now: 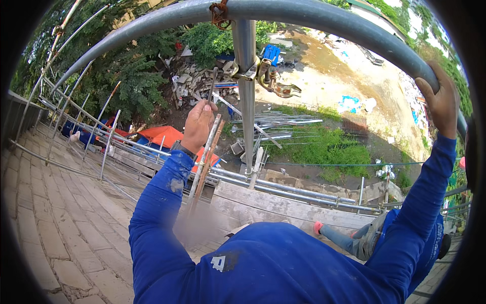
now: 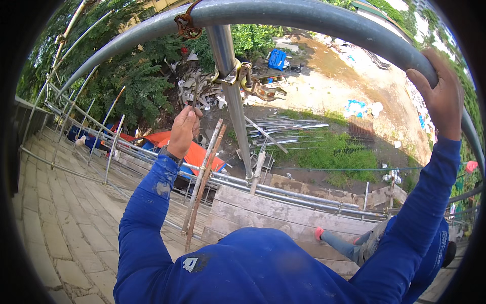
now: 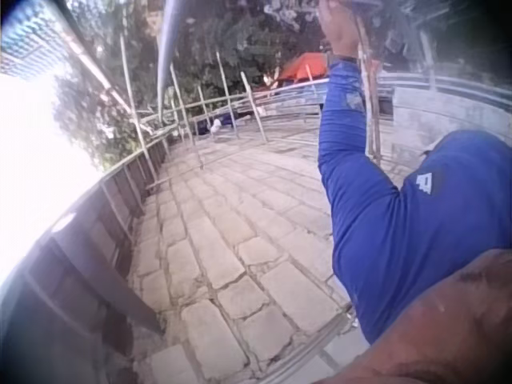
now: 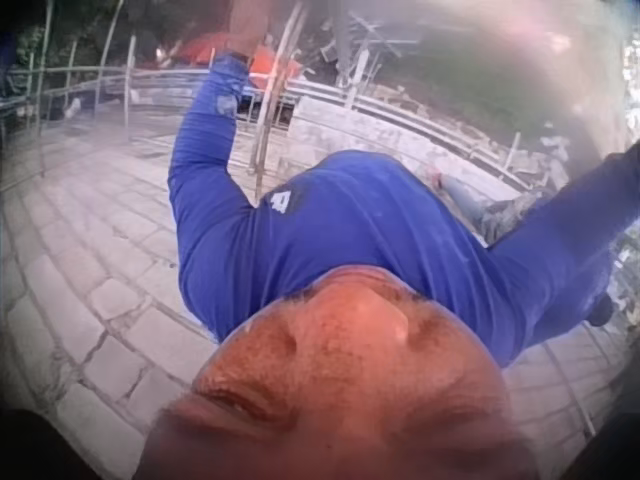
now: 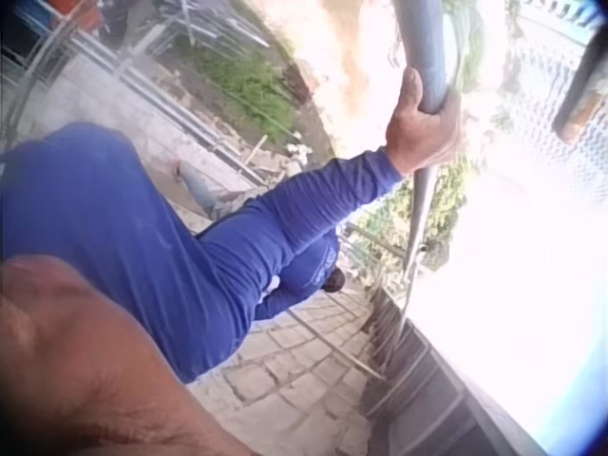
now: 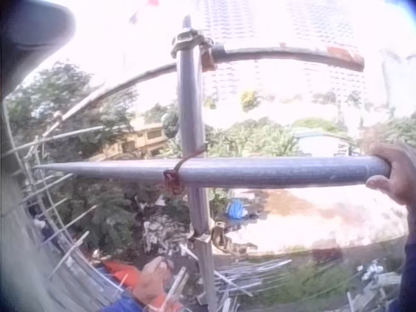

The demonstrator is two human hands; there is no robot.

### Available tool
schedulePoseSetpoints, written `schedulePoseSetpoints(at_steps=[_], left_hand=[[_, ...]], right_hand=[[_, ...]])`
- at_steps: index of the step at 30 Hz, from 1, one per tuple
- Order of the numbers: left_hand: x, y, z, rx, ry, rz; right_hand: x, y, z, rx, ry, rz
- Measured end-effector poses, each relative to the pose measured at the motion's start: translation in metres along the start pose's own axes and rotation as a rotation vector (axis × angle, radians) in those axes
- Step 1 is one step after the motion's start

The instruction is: The person uses a spanner to tighten couplers on metal scaffolding poles attached to a brick wall. They work alongside another person, securing vertical and horizontal poles to the structure.

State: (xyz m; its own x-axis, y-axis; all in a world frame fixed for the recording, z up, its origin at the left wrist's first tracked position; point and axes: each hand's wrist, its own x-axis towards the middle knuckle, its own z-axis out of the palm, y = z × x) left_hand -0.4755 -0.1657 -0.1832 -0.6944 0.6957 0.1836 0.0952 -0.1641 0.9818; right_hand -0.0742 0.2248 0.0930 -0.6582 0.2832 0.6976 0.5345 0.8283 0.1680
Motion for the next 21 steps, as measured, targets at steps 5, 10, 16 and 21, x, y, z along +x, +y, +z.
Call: schedulePoseSetpoints(at_steps=[5, 10, 16, 21], left_hand=[[0.039, -0.056, 0.018, -0.152, -0.113, 0.165], [0.081, -0.085, 0.041, -0.189, -0.103, 0.336], [0.095, -0.093, 0.047, 0.034, 0.045, 0.521], [0.058, -0.087, 0.054, -0.003, 0.024, 0.397]], right_hand=[[0.000, 0.002, -0.002, 0.023, 0.021, -0.027], [-0.002, 0.016, 0.001, 0.039, 0.026, -0.025], [-0.003, 0.024, -0.003, -0.015, -0.008, -0.046], [-0.002, 0.019, 0.000, 0.071, -0.042, -0.014]])
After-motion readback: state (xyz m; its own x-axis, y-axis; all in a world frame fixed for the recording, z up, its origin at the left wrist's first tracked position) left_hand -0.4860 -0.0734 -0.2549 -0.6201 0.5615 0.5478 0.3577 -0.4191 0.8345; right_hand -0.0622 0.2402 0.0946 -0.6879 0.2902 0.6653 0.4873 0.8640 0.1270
